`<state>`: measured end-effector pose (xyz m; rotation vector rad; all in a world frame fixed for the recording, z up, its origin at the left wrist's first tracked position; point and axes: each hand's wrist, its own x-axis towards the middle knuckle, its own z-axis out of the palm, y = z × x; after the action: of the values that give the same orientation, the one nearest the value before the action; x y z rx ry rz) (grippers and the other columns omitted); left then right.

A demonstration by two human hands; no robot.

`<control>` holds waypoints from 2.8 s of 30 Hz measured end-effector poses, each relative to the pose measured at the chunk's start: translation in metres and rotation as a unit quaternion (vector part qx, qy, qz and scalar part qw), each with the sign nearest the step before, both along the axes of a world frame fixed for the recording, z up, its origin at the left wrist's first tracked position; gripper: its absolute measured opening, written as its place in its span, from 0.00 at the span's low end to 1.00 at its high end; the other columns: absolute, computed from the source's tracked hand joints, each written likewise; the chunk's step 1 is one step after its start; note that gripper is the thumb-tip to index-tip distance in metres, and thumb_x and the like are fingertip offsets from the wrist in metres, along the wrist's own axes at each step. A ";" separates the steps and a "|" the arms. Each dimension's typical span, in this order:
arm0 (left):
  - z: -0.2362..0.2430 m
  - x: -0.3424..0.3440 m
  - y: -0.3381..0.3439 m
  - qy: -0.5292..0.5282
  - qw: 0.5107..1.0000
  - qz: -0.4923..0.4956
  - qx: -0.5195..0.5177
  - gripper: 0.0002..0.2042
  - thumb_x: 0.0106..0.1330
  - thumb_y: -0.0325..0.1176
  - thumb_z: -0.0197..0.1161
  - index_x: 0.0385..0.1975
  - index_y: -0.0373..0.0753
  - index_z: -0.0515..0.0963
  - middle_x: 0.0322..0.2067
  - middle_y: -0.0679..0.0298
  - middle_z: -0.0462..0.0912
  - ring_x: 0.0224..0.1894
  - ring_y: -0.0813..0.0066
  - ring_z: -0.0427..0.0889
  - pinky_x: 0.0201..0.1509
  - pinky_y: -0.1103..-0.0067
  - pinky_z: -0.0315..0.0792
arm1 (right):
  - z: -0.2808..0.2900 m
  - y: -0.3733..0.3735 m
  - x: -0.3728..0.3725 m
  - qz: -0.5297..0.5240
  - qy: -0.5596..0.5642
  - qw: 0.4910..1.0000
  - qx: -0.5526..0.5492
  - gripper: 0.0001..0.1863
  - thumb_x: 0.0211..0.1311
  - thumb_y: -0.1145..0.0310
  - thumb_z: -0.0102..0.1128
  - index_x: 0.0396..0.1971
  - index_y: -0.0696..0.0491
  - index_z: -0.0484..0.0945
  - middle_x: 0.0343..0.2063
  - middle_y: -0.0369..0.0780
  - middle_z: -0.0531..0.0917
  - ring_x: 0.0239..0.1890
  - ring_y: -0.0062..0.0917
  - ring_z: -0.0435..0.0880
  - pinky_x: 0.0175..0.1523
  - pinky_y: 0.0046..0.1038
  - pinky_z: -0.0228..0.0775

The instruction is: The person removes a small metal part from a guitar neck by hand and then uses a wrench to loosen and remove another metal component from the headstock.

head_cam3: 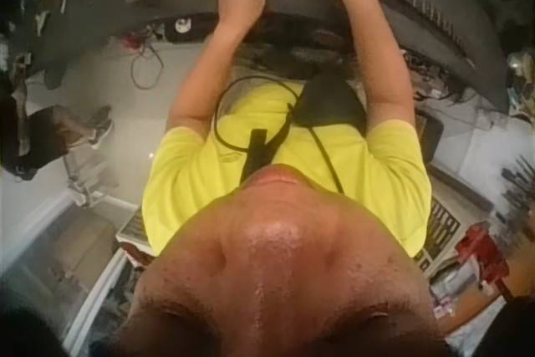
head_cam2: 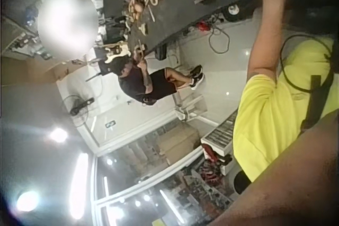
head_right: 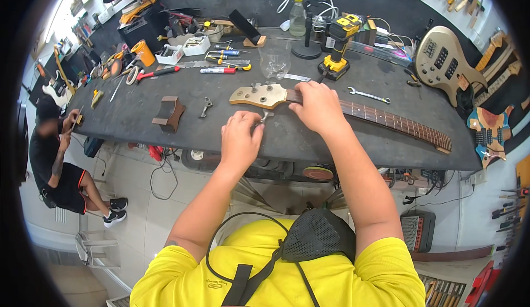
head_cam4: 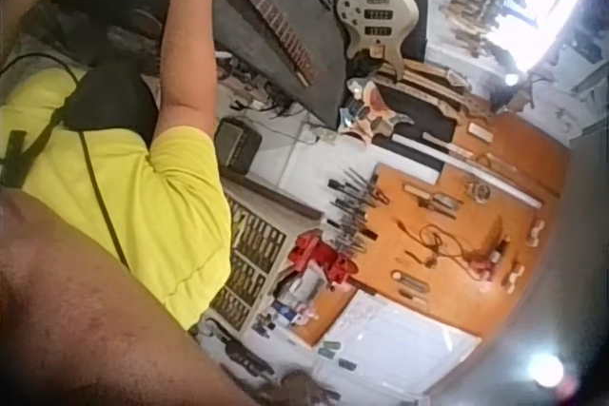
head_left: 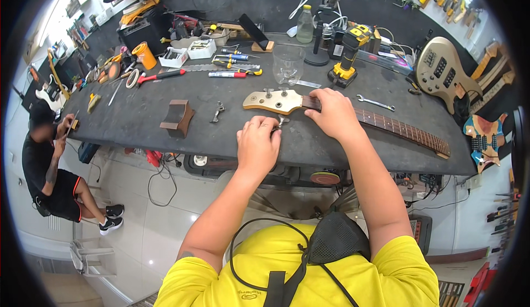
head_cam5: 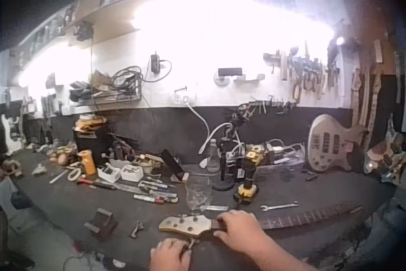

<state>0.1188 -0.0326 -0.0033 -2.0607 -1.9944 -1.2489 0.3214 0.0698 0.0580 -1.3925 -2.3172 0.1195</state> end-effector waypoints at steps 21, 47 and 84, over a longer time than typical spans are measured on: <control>-0.010 -0.069 0.005 -0.632 0.733 -0.245 -0.047 0.21 0.71 0.18 0.63 0.64 0.31 0.76 0.52 0.57 0.84 0.47 0.76 0.84 0.55 0.79 0.80 | 0.030 0.039 -0.075 0.292 -0.152 0.944 0.028 0.09 0.55 0.72 0.70 0.36 0.57 0.87 0.37 0.46 0.87 0.44 0.44 0.88 0.51 0.40 0.82; -0.011 -0.075 0.003 -0.654 0.691 -0.302 -0.057 0.15 0.74 0.22 0.61 0.59 0.30 0.79 0.47 0.56 0.87 0.40 0.79 0.82 0.49 0.80 0.79 | 0.008 0.000 -0.080 0.294 0.341 0.862 -0.234 0.12 0.63 0.80 0.66 0.45 0.61 0.89 0.37 0.37 0.89 0.40 0.16 0.87 0.46 0.22 0.81; -0.014 -0.069 0.007 -0.622 0.723 -0.293 -0.066 0.09 0.74 0.21 0.62 0.50 0.37 0.75 0.39 0.64 0.85 0.37 0.79 0.82 0.42 0.80 0.78 | -0.021 -0.013 -0.088 0.318 0.145 0.935 0.061 0.10 0.71 0.65 0.61 0.34 0.56 0.79 0.26 0.47 0.82 0.32 0.48 0.84 0.38 0.43 0.76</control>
<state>0.0495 -0.0252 -0.0178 -2.1464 -1.5454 -3.4053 0.2337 0.0570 0.0369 -0.4797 -2.3744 0.3401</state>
